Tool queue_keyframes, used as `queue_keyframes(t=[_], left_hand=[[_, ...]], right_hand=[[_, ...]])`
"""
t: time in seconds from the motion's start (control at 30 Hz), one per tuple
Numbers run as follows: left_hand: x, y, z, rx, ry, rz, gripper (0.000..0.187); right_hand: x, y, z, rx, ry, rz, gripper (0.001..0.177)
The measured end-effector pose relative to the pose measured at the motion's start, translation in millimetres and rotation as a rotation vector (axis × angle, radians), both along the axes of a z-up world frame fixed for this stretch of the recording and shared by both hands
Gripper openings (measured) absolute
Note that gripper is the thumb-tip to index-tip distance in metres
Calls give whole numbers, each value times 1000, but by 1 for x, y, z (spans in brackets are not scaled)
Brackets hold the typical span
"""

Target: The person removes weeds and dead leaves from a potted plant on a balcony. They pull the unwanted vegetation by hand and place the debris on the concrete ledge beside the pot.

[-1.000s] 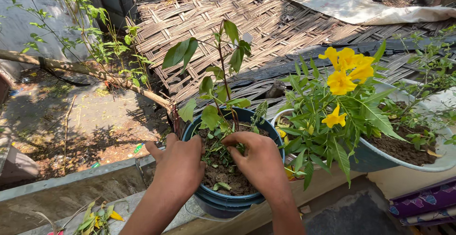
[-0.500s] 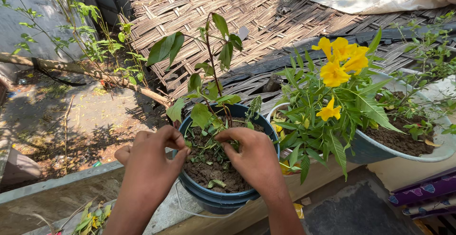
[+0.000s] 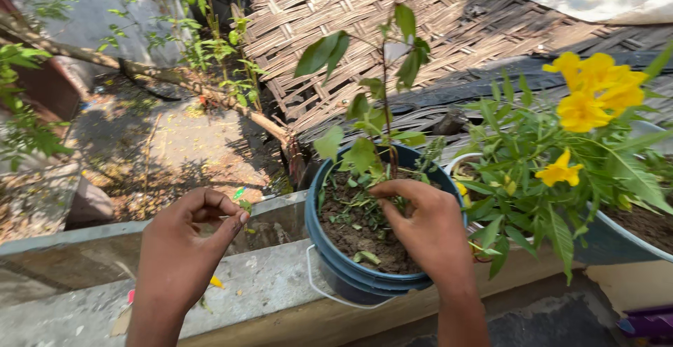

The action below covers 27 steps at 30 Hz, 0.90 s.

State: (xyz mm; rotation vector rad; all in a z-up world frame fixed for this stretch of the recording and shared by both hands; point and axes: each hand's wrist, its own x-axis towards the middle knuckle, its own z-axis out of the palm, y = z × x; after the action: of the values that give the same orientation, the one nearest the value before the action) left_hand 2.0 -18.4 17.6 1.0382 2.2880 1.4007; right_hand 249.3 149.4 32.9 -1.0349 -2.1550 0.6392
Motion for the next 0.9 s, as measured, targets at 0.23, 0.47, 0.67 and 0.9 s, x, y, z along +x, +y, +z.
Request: queue_keyframes(t=[0.23, 0.47, 0.67, 0.9], left_hand=[[-47, -43, -71, -122, -47, 164, 21], [-74, -76, -150, -320, 11, 293, 25], [-88, -85, -184, -378, -46, 298, 29], [-83, -83, -198, -370, 8, 316, 32]], right_hand=[[-5, -6, 2, 9, -25, -41, 24], [-6, -7, 3, -3, -41, -49, 28], [-8, -9, 3, -5, -65, -73, 27], [-6, -9, 2, -20, -55, -81, 26]])
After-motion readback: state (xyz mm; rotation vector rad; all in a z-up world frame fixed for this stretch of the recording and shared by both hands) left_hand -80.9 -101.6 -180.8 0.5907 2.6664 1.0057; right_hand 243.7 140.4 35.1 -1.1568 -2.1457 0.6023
